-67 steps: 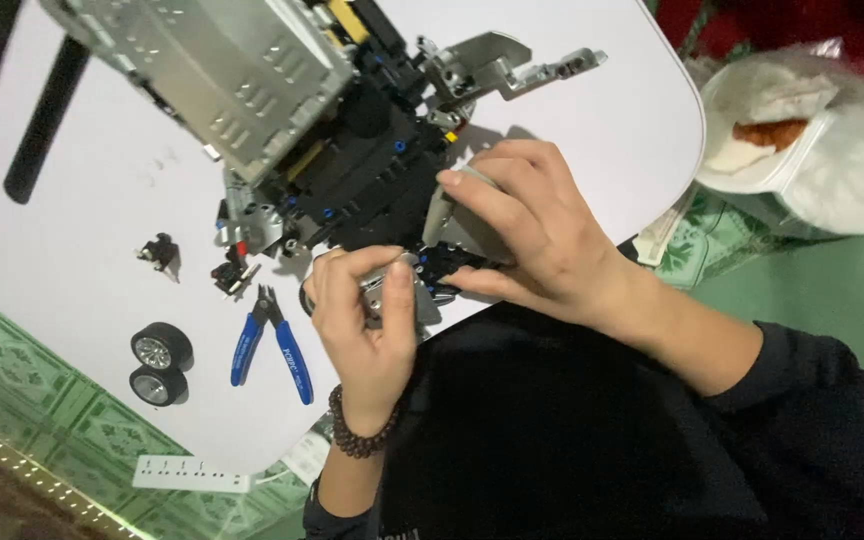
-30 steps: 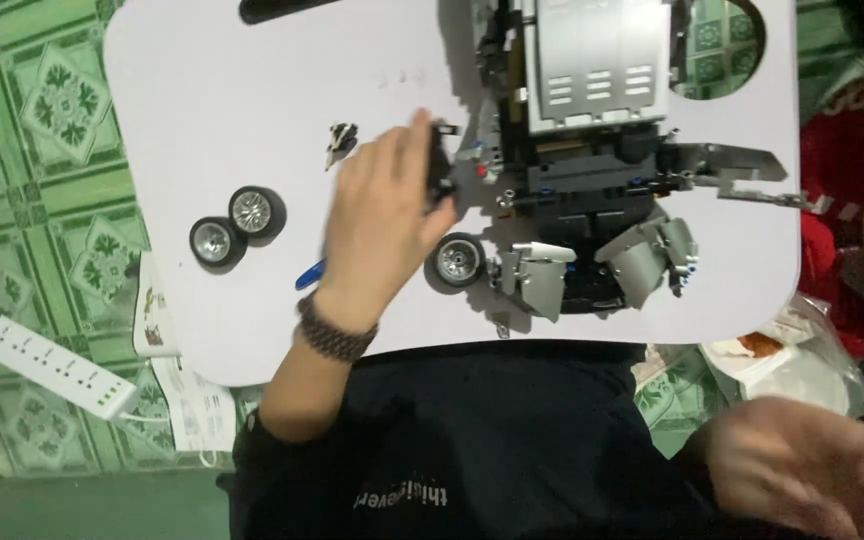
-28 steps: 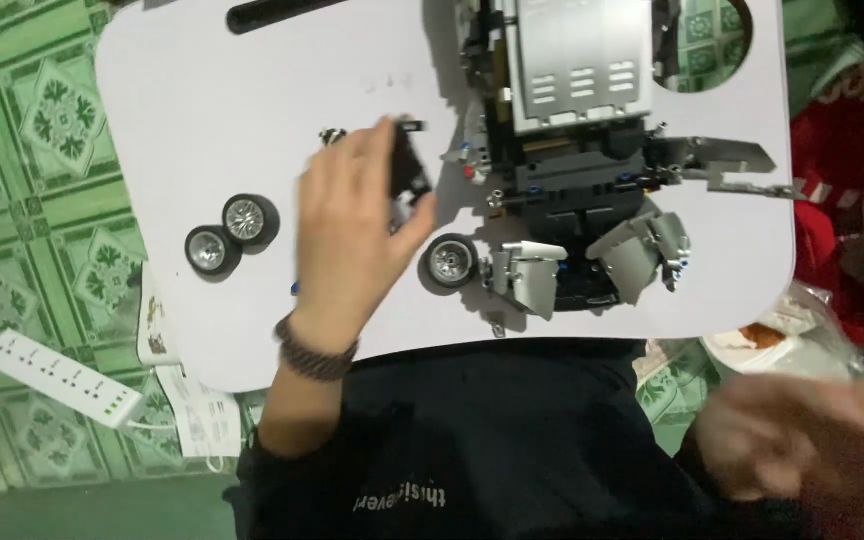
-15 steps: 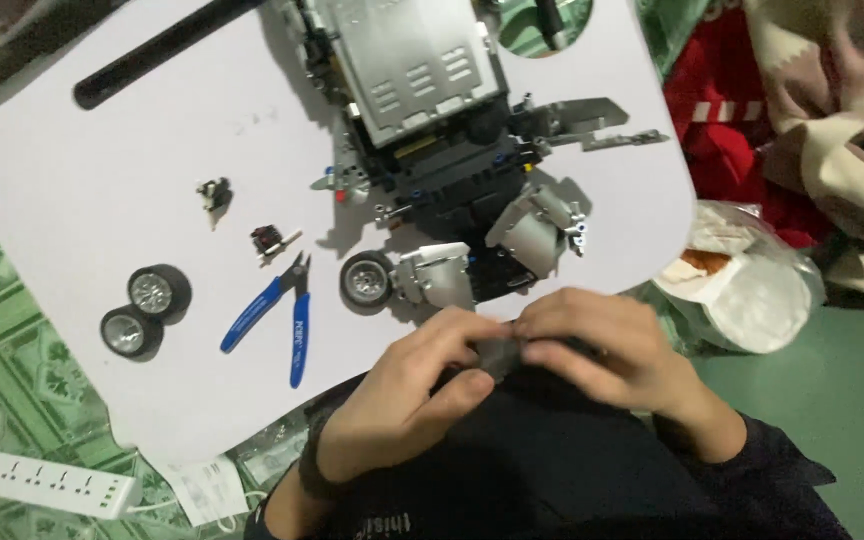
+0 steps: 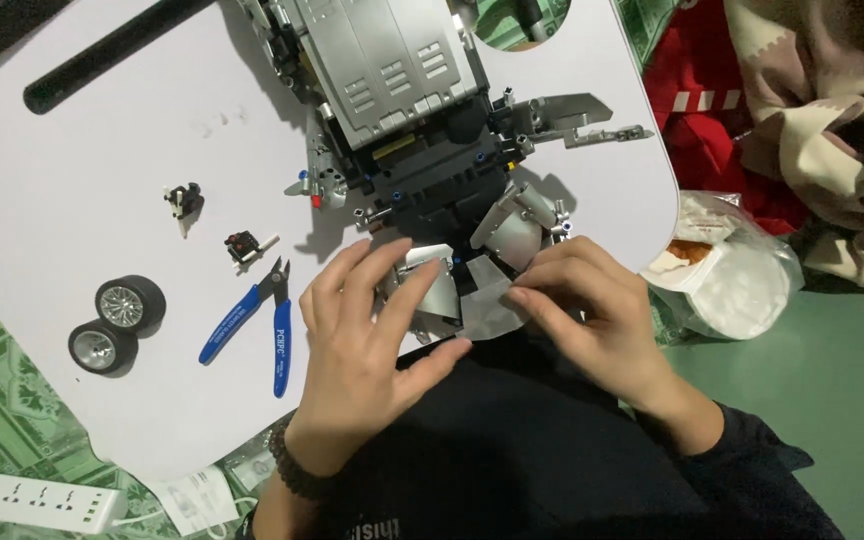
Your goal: The person assembles a model vehicle by attaching gray body panels to the front chassis. They align and press the panels into place, then repeatedly detach and reattach them to check fit. The person also handles a small black component and a wheel, placing them on the table.
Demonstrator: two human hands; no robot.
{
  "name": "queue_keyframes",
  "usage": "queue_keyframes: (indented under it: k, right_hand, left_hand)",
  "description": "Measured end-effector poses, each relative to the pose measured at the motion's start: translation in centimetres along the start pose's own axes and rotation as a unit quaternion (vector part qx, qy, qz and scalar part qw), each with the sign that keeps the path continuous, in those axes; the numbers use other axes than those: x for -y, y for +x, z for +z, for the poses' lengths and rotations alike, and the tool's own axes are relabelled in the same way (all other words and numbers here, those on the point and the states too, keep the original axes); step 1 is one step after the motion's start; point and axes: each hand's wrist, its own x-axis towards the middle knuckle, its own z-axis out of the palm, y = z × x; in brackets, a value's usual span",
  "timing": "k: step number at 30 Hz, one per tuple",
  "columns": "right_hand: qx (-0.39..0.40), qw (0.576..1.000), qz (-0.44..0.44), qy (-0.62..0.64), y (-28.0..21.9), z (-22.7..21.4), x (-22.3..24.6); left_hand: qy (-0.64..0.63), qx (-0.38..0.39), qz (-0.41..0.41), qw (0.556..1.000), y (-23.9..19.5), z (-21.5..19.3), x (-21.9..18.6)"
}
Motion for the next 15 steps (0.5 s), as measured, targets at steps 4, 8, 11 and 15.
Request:
queue_keyframes:
  k: [4,8,11,15]
  right_hand:
    - [-0.010,0.999,-0.014,-0.027,0.2,0.0,-0.4]
    - [0.017,0.993,-0.097,-0.072,0.0,-0.1,-1.2]
    - [0.014,0.988,-0.136,-0.068,-0.5,0.2,-2.1]
    - [0.002,0.988,-0.142,-0.054,-1.0,-0.2,-2.4]
  left_hand:
    - [0.046,0.065,0.012,0.997,-0.1,0.1,0.8]
    - [0.066,0.076,0.029,0.994,0.0,0.0,1.3]
    - [0.062,0.052,0.045,0.996,0.2,-0.5,1.4]
    - [0.059,0.024,0.047,0.997,-0.1,-0.3,1.5]
